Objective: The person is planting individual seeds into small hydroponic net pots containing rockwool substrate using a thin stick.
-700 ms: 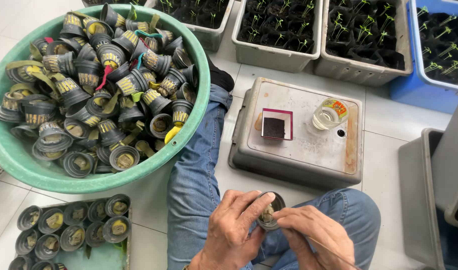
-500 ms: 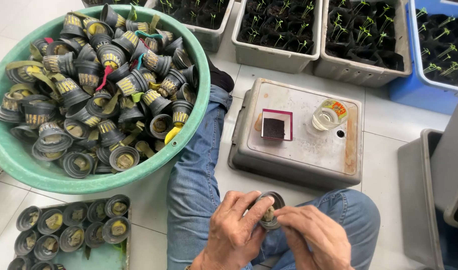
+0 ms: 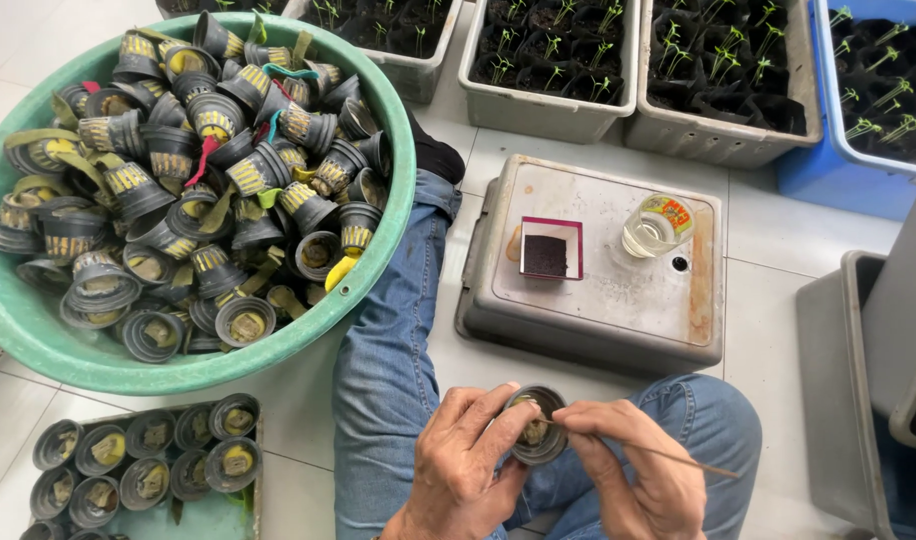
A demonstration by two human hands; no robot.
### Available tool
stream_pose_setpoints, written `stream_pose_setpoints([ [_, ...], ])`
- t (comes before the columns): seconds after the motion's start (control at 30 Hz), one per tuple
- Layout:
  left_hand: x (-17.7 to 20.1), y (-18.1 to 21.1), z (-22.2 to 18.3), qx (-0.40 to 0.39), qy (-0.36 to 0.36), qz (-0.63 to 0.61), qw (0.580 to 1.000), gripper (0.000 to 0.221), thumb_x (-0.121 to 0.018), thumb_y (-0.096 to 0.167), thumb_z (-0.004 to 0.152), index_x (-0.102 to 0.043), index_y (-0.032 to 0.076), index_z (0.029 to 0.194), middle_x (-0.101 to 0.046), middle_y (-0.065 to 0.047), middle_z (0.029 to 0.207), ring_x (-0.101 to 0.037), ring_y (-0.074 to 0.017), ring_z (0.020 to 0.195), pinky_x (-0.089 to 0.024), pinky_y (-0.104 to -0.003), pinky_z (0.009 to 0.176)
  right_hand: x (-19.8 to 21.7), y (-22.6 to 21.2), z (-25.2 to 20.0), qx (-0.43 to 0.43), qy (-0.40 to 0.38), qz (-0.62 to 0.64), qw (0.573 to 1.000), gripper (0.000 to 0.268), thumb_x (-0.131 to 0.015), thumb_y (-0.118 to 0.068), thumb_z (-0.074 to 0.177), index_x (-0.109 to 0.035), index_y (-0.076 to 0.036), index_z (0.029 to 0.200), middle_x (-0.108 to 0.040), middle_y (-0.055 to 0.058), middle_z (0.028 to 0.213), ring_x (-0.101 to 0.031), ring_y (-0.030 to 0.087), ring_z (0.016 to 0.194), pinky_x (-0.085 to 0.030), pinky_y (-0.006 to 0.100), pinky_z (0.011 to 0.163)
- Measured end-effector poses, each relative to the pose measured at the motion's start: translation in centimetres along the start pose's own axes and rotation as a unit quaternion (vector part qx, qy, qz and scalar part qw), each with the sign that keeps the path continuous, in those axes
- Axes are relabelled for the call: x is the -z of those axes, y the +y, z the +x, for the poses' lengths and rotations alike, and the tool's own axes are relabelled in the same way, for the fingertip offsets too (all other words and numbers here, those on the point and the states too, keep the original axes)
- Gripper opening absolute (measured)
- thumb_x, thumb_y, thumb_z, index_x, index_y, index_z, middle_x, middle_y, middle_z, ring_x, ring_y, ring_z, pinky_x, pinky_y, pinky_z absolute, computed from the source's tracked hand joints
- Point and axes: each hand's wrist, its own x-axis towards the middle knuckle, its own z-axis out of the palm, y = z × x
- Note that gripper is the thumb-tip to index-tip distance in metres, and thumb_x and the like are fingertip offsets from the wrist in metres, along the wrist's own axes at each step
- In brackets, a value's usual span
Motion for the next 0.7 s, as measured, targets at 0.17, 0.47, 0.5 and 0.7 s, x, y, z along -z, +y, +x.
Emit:
stream_pose_setpoints([
  [0.17, 0.1, 0.2, 0.2, -0.014, 0.009, -0.003, 1.0, 0.062, -0.084, 0.0, 0.056, -0.07, 0.002, 0.116, -0.07, -0.017, 0.119, -0.067, -0.0316, 0.098, -0.059, -0.04, 0.081, 0.3, -0.2, 0.1, -0.048, 0.005, 0.018, 0.999, 0.014, -0.071, 0.006, 0.084, -0.072, 0.004, 0.098, -0.078, 0.014, 0.092, -0.079, 0.021, 0.087, -0.063, 0.03, 0.078],
  [0.47, 0.1, 0.4, 0.2, -0.018, 0.015, 0.001, 1.0, 0.062, -0.085, 0.001, 0.057, -0.07, 0.001, 0.117, -0.07, -0.018, 0.118, -0.068, -0.0309, 0.097, -0.06, -0.04, 0.081, 0.6, -1.6, 0.1, -0.033, 0.03, 0.007, 0.999, 0.015, -0.074, 0.006, 0.08, -0.07, 0.003, 0.094, -0.078, 0.015, 0.09, -0.079, 0.023, 0.087, -0.063, 0.033, 0.079],
  [0.5, 0.1, 0.4, 0.3, -0.018, 0.015, 0.0, 1.0, 0.062, -0.086, 0.001, 0.057, -0.071, 0.001, 0.117, -0.071, -0.018, 0.118, -0.068, -0.0309, 0.097, -0.06, -0.04, 0.081, 0.8, -1.7, 0.2, -0.014, 0.025, -0.003, 1.0, 0.015, -0.074, 0.006, 0.08, -0.07, 0.002, 0.094, -0.078, 0.015, 0.09, -0.08, 0.023, 0.088, -0.063, 0.033, 0.08],
  [0.7, 0.1, 0.6, 0.3, -0.021, 0.028, -0.004, 0.999, 0.06, -0.088, 0.003, 0.06, -0.071, 0.002, 0.118, -0.071, -0.017, 0.118, -0.069, -0.0295, 0.098, -0.061, -0.039, 0.081, 1.6, -1.2, 0.1, 0.045, 0.011, 0.019, 0.999, 0.015, -0.075, 0.002, 0.082, -0.068, 0.001, 0.096, -0.077, 0.016, 0.092, -0.081, 0.024, 0.085, -0.064, 0.034, 0.078],
])
